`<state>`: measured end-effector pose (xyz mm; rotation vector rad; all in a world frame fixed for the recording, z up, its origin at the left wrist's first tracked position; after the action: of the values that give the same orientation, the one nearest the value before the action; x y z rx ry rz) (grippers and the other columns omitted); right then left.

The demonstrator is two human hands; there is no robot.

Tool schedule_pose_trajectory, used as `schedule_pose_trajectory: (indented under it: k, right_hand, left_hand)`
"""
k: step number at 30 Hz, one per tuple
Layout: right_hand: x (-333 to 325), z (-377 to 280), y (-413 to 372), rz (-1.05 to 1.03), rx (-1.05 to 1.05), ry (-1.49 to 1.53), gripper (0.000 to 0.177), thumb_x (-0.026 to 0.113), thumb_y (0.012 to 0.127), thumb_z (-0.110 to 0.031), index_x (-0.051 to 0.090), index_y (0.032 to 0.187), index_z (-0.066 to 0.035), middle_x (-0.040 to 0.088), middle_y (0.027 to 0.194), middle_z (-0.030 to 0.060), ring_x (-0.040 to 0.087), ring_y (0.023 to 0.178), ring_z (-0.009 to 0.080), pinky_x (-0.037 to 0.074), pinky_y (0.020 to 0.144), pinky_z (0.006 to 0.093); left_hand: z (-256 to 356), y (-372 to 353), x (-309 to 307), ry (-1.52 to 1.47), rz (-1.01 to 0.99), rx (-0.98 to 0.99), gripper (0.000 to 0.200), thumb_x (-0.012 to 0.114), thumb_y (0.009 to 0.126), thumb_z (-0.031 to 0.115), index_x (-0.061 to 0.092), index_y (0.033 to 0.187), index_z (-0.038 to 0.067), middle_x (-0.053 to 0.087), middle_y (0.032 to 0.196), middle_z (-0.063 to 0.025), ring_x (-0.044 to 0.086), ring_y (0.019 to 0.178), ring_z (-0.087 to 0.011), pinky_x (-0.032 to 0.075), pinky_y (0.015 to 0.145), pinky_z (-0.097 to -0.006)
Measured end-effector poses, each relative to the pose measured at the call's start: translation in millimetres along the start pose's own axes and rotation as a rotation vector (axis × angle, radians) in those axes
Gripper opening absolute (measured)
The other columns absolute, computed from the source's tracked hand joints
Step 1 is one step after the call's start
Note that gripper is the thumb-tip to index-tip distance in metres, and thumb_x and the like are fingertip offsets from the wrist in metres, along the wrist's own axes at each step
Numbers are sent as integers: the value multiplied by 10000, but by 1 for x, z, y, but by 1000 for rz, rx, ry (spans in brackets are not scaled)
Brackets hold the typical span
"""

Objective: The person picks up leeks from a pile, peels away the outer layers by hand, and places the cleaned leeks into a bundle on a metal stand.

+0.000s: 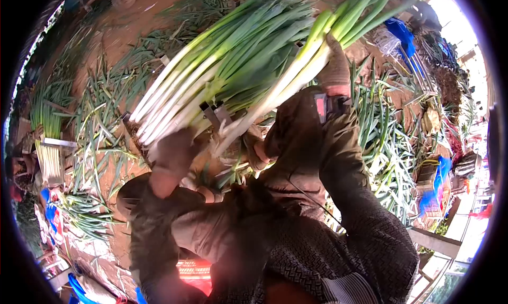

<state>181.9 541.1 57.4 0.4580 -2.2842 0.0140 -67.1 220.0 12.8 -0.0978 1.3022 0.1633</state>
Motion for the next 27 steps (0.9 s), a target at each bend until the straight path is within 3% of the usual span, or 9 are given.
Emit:
schedule_pose_trajectory:
  k: [1,6,9,12,16,20,22,23,27]
  right_hand:
    - [20,6,-16,-26,-2,-64,406,647,906,-174,536,1267,-24,639,1120,122,629,1022,264,518,936,395]
    - [59,57,-56,-150,59,-133,468,668,852,-148,512,1272,-11,637,1107,142,639,1012,272,533,895,371]
    - [70,67,-70,-169,51,-105,512,704,822,-146,501,1270,-3,627,1102,137,636,1001,270,531,896,364]
    - [54,73,-64,-164,57,-99,420,717,820,-156,573,1184,-6,639,1018,93,633,914,225,530,808,332]
    - [36,59,-45,-134,102,-115,412,739,797,-136,587,1162,-19,643,1010,94,639,911,235,547,809,343]
    - [47,73,-57,-215,98,-208,490,674,874,-182,495,1291,4,618,1146,144,616,1045,274,501,943,383]
    - [58,90,-70,-272,107,-167,489,674,874,-173,492,1289,11,619,1141,140,619,1027,264,504,928,374]
    - [56,99,-76,-255,146,-178,487,669,877,-169,488,1292,12,624,1128,137,620,1021,261,505,923,371]
    - [69,96,-84,-253,169,-187,532,708,850,-216,494,1265,39,640,1065,164,638,1020,259,542,884,371]
  left_hand:
    - [32,22,-28,-178,233,90,447,702,849,395,581,1133,72,680,1003,-148,673,851,-338,517,718,-434]
    - [94,115,-33,-744,518,126,373,697,862,311,592,1128,70,647,833,-153,606,718,-380,495,670,-420]
    - [102,131,-18,-835,531,234,298,683,882,306,649,985,29,663,747,-117,616,647,-291,501,636,-364]
    - [60,115,4,-1194,484,-37,256,651,912,266,675,873,14,667,678,-70,594,584,-165,491,581,-305]
    - [12,101,33,-1257,214,-171,218,583,966,220,665,1025,26,673,772,-64,589,629,-86,470,571,-233]
    - [58,105,-20,-860,564,234,295,659,916,263,648,1066,9,680,841,-62,626,759,-155,507,697,-290]
    - [81,121,-15,-1071,374,130,312,665,906,260,639,1097,14,686,878,-70,634,857,-173,507,787,-307]
    - [83,132,-12,-829,382,117,279,671,898,254,659,1065,31,693,896,-81,634,886,-154,503,797,-285]
    - [53,126,2,-1210,486,108,177,692,869,195,659,884,22,649,754,-78,609,711,-132,485,652,-300]
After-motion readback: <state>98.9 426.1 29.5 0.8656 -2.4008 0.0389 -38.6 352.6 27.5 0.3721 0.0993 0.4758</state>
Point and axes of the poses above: each hand's wrist, its own y-axis towards the middle knuckle, its own x-axis out of the palm, z = x × y, the point moved 10 cm from there along y, towards the middle knuckle
